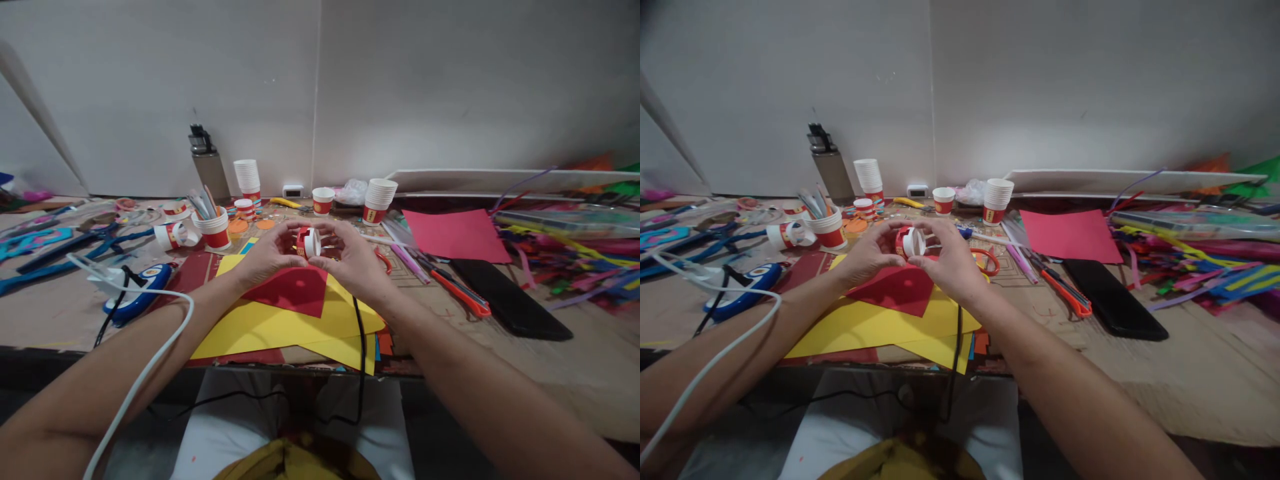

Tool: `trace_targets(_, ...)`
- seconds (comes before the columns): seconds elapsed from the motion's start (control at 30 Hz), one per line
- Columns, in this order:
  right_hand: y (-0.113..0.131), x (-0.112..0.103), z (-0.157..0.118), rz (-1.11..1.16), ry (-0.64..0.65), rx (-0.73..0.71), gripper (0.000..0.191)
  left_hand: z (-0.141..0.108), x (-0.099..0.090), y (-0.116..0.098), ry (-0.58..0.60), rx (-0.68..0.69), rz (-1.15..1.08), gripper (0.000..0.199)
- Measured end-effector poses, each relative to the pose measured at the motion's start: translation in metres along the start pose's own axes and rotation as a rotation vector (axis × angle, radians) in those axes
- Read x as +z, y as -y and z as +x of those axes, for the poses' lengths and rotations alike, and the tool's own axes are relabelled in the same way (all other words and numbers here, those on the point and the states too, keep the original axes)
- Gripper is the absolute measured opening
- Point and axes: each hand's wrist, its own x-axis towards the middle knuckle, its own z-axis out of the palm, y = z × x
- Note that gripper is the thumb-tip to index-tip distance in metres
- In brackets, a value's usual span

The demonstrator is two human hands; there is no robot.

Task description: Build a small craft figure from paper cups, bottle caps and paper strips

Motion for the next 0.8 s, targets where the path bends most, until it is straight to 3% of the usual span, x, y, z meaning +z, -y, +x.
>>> trace_targets(0.8, 0.0026, 0.0042, -0.0018, -0.084, -0.057, -0.133, 0.044, 0.0007, -0.0025, 0.0058, 0.036, -0.044, -0.119, 0.066)
